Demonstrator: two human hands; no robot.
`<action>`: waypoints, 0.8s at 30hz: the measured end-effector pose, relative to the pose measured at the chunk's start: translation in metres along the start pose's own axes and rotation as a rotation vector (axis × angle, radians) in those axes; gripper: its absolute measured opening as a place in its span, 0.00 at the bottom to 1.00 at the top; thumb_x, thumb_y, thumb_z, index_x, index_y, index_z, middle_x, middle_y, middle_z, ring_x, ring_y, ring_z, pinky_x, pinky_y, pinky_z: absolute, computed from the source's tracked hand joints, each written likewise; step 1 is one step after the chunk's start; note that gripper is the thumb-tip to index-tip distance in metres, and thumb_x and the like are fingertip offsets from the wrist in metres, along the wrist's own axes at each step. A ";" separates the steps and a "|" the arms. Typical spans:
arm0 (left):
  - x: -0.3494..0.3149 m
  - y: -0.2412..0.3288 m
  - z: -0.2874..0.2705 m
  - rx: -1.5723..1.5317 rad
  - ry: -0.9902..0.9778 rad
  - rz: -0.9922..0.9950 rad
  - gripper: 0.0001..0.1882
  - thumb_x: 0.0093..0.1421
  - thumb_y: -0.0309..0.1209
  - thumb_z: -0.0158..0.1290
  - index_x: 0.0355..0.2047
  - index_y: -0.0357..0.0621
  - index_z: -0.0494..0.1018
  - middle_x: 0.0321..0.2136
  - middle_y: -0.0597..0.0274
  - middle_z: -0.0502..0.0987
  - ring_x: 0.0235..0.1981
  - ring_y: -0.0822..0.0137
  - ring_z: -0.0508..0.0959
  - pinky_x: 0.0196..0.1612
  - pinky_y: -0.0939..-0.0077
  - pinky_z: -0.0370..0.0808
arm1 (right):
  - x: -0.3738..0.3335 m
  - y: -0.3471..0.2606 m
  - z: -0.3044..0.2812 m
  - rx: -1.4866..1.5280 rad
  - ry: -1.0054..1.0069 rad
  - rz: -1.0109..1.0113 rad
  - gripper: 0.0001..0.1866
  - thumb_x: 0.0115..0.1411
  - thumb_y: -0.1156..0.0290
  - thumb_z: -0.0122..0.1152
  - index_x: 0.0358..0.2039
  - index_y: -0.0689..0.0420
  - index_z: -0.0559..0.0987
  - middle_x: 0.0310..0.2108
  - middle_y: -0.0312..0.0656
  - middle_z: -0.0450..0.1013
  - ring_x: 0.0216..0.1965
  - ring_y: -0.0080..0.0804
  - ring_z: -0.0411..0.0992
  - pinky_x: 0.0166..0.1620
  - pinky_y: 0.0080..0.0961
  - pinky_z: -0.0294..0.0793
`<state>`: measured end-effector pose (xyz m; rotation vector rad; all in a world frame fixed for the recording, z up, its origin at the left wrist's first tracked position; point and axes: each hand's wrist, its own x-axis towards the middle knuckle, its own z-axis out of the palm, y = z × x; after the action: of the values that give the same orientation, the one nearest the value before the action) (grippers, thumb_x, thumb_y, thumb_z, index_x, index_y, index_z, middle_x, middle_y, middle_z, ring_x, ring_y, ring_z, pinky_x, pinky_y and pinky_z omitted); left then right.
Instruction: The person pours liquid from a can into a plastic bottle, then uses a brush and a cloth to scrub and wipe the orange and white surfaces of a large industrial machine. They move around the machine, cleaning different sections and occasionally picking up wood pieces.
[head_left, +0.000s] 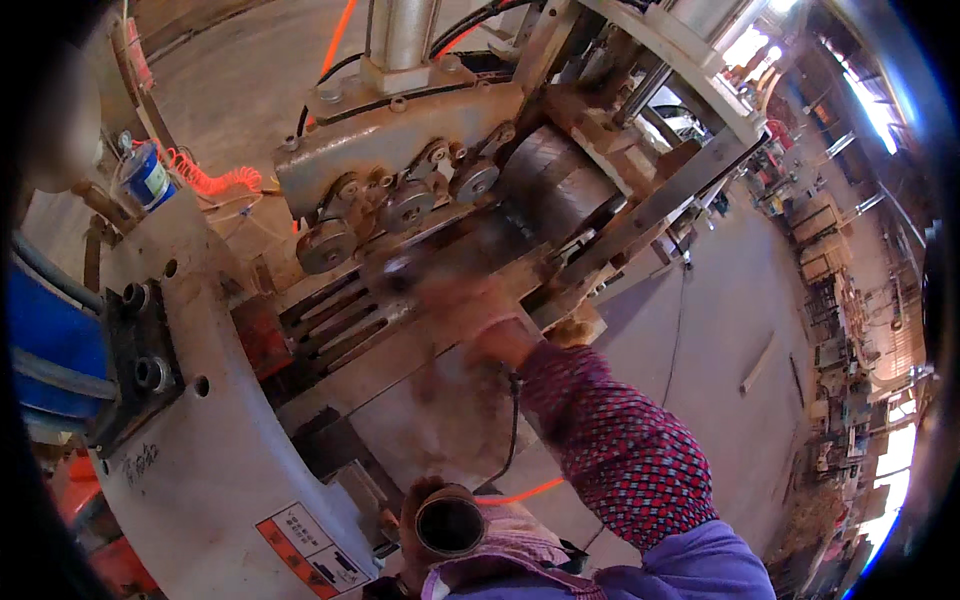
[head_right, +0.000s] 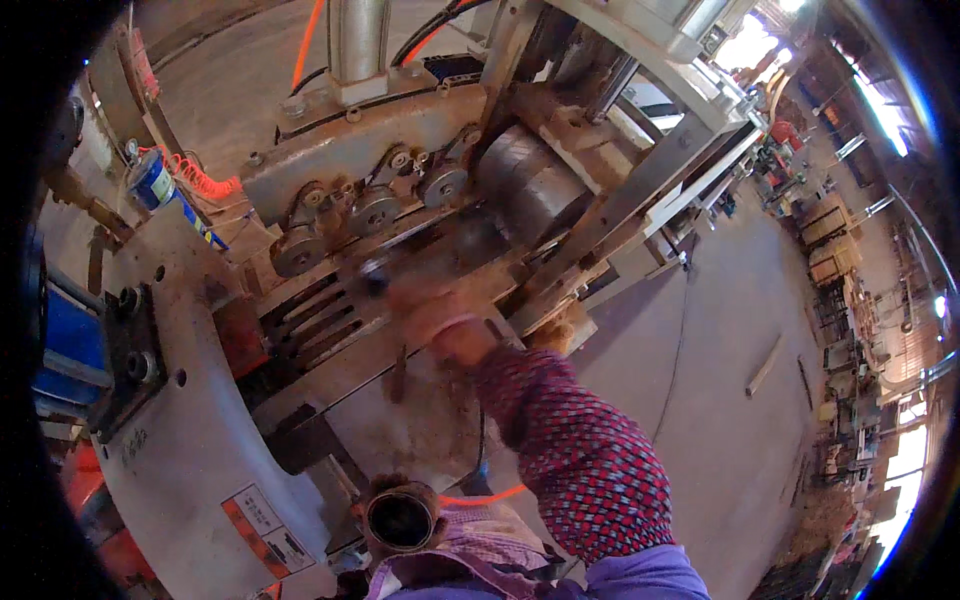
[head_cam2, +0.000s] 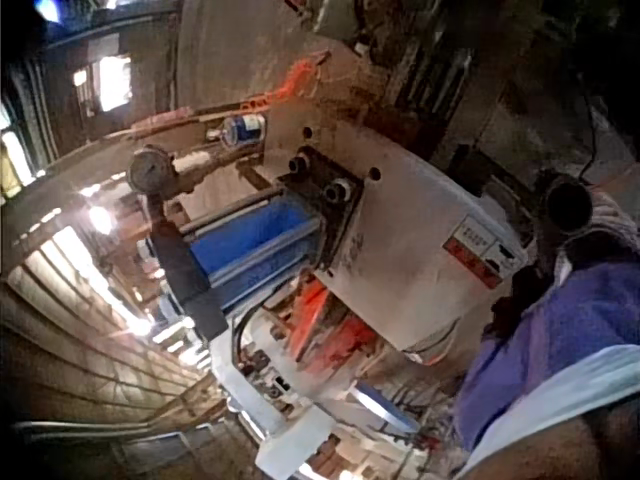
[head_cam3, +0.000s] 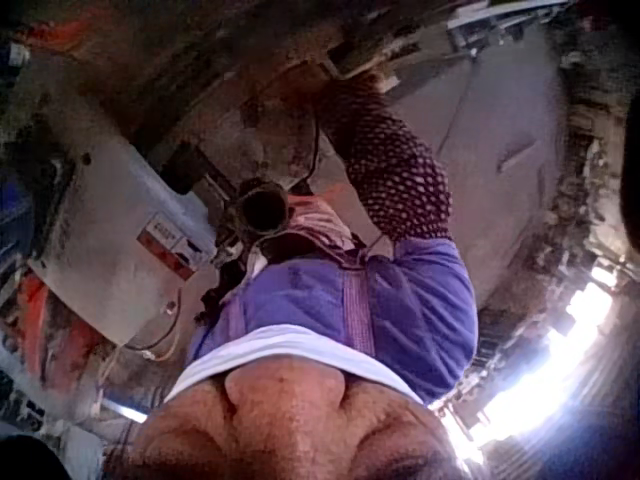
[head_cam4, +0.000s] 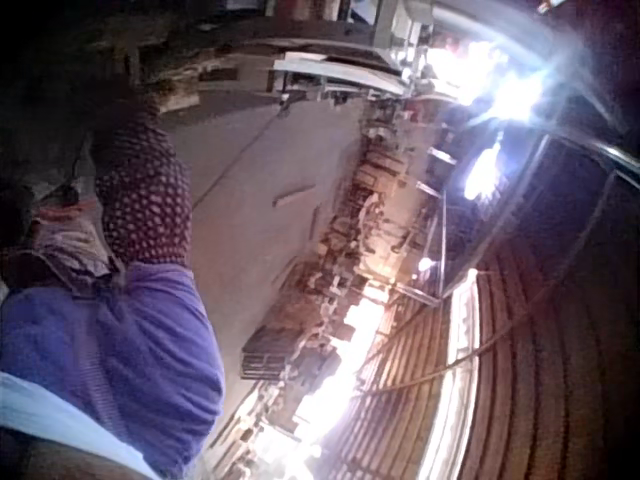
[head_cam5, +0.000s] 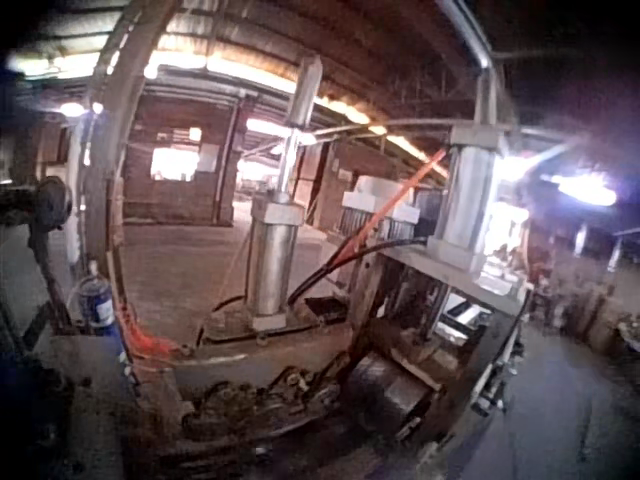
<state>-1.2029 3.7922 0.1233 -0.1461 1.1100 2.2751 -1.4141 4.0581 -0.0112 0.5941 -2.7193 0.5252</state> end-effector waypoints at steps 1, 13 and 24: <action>0.002 -0.001 0.005 -0.007 -0.028 -0.015 0.33 0.51 0.33 0.63 0.55 0.39 0.61 0.45 0.56 0.72 0.45 0.62 0.75 0.50 0.66 0.74 | -0.021 0.037 -0.033 -0.208 -0.049 0.116 0.14 0.57 0.69 0.53 0.43 0.53 0.79 0.41 0.43 0.76 0.44 0.40 0.74 0.46 0.37 0.74; 0.002 -0.003 0.002 -0.015 0.011 0.032 0.30 0.53 0.34 0.61 0.54 0.39 0.63 0.44 0.56 0.73 0.45 0.62 0.75 0.51 0.65 0.74 | 0.082 0.059 -0.108 -0.194 -0.358 1.050 0.16 0.53 0.60 0.56 0.38 0.52 0.84 0.42 0.45 0.79 0.45 0.49 0.77 0.39 0.45 0.77; -0.017 -0.034 0.021 -0.082 0.012 0.078 0.28 0.55 0.35 0.59 0.53 0.38 0.65 0.43 0.55 0.74 0.45 0.61 0.75 0.51 0.65 0.74 | 0.026 0.009 -0.160 -0.265 -0.097 0.848 0.15 0.58 0.66 0.51 0.39 0.53 0.84 0.40 0.44 0.80 0.44 0.45 0.78 0.37 0.44 0.78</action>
<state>-1.1667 3.8159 0.1198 -0.1510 1.0453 2.3935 -1.4059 4.1227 0.1373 -0.6502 -2.9655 0.2957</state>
